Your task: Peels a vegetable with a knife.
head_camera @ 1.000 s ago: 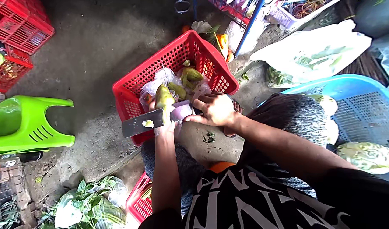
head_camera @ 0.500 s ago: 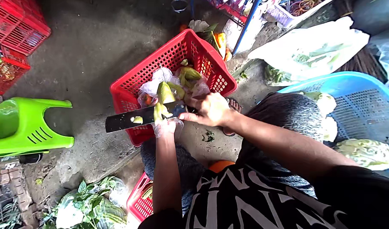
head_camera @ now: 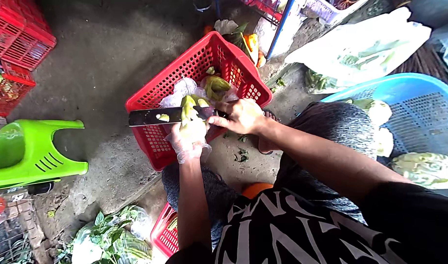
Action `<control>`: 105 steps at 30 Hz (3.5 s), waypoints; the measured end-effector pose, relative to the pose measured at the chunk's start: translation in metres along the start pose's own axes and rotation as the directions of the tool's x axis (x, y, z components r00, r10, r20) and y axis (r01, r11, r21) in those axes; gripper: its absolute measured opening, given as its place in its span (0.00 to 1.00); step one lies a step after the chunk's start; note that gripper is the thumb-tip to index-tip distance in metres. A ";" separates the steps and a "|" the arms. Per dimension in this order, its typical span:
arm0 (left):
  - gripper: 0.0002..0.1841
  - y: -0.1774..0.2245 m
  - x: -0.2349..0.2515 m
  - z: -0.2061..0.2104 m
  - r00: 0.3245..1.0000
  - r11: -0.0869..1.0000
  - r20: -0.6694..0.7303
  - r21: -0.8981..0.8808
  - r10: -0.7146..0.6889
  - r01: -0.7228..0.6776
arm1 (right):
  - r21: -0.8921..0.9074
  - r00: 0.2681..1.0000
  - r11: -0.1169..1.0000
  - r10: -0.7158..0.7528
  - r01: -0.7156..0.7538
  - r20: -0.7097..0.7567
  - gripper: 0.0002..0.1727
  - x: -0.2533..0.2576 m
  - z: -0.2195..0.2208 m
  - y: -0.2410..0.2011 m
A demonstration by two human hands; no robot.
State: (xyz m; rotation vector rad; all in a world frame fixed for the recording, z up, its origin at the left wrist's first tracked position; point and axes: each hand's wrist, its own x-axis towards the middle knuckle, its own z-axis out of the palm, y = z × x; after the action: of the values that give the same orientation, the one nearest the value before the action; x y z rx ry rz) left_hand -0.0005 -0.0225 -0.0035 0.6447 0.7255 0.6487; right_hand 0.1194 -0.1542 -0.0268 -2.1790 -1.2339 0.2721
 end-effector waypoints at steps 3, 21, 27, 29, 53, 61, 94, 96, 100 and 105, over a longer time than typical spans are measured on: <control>0.16 0.002 0.001 -0.005 0.993 0.998 0.108 0.014 -0.056 0.055 | -0.015 0.966 0.976 0.215 -0.215 0.141 0.51 0.013 -0.007 0.010; 0.18 -0.002 -0.004 -0.001 0.989 0.989 -0.141 0.141 0.052 -0.032 | -0.100 0.978 0.979 -0.189 0.180 -0.091 0.46 -0.012 0.008 -0.007; 0.17 -0.003 -0.008 0.004 0.983 0.973 -0.165 0.225 0.080 -0.041 | -0.076 0.990 0.988 -0.139 0.137 -0.012 0.47 -0.011 -0.001 -0.005; 0.16 -0.005 -0.006 0.002 0.985 0.976 -0.145 0.210 0.090 -0.058 | -0.054 0.988 0.986 -0.157 0.155 -0.017 0.47 -0.010 0.001 -0.003; 0.16 0.002 0.005 -0.023 0.968 0.980 0.186 0.066 0.171 -0.186 | -0.154 0.886 0.922 -0.385 0.355 -0.260 0.44 -0.022 0.014 -0.020; 0.16 0.005 0.004 -0.015 0.964 0.995 0.250 0.018 0.092 -0.100 | -0.225 0.856 0.906 -0.416 0.359 -0.306 0.44 -0.022 0.019 -0.015; 0.20 0.008 0.007 -0.017 0.951 0.978 0.282 0.129 0.124 -0.165 | -0.287 0.839 0.884 -0.450 0.369 -0.308 0.43 -0.016 0.013 -0.012; 0.18 0.006 0.016 -0.020 0.935 0.996 0.345 0.005 0.082 -0.089 | -0.304 0.835 0.881 -0.451 0.362 -0.314 0.44 -0.015 0.016 -0.010; 0.17 0.010 0.009 -0.015 0.976 0.991 0.200 0.084 0.089 -0.107 | -0.244 0.851 0.899 -0.428 0.365 -0.305 0.44 -0.013 0.020 -0.001; 0.20 0.022 0.004 -0.013 0.994 0.987 0.110 -0.156 -0.028 0.045 | -0.086 0.993 0.995 0.042 -0.052 -0.109 0.51 -0.011 -0.003 0.019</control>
State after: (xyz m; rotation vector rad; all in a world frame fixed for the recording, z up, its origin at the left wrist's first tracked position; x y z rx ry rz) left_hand -0.0149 -0.0016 0.0029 0.5146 0.5777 0.6265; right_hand 0.1282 -0.1716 -0.0368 -2.2692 -1.1564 0.1202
